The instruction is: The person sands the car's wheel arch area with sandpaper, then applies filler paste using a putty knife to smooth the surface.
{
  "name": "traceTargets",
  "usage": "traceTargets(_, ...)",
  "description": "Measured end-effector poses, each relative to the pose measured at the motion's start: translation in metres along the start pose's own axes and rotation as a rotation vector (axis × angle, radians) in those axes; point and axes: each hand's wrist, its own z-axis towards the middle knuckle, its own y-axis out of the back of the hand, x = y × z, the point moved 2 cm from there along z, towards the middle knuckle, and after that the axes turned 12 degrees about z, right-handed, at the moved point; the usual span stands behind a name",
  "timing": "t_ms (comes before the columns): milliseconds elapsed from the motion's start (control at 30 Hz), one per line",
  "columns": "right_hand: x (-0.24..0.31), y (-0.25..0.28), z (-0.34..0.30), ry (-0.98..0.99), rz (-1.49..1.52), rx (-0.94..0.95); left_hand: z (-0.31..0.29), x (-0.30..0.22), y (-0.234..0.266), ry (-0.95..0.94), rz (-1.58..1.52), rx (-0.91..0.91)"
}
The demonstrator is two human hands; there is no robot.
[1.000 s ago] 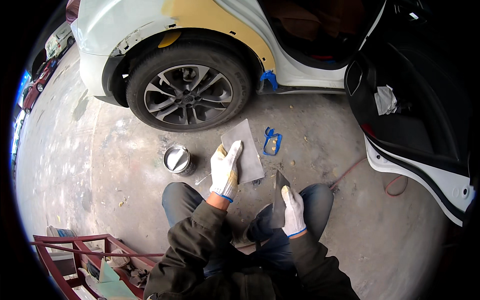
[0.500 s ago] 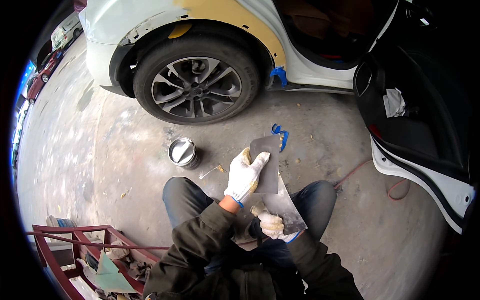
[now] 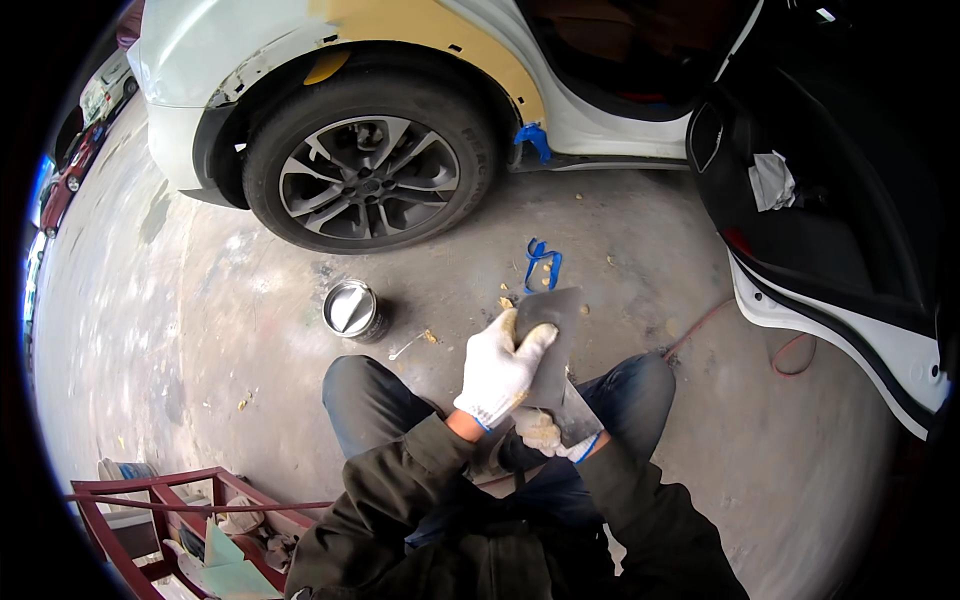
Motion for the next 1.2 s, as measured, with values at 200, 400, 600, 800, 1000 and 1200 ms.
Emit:
traceTargets(200,0.016,0.014,0.022,0.011,-0.049,0.25,0.011,0.007,0.008,0.041,-0.214,-0.074)
traceTargets(400,0.03,0.034,0.03,0.96,-1.664,-0.087,-0.008,0.021,0.002,0.129,-0.286,-0.176)
traceTargets(600,0.021,0.019,0.022,0.798,-0.04,-0.455,-0.006,0.081,0.021,0.129,-0.419,-0.469)
traceTargets(800,-0.001,0.021,0.02,0.947,-0.317,-0.592,-0.022,0.052,0.009,0.073,-0.135,-0.301)
traceTargets(1000,0.007,0.017,0.012,0.99,-0.468,-0.577,-0.047,0.061,-0.007,0.0,0.039,0.022)
traceTargets(1200,0.031,0.008,0.009,1.001,-0.325,-0.507,-0.051,0.057,0.005,0.081,-0.063,0.253)
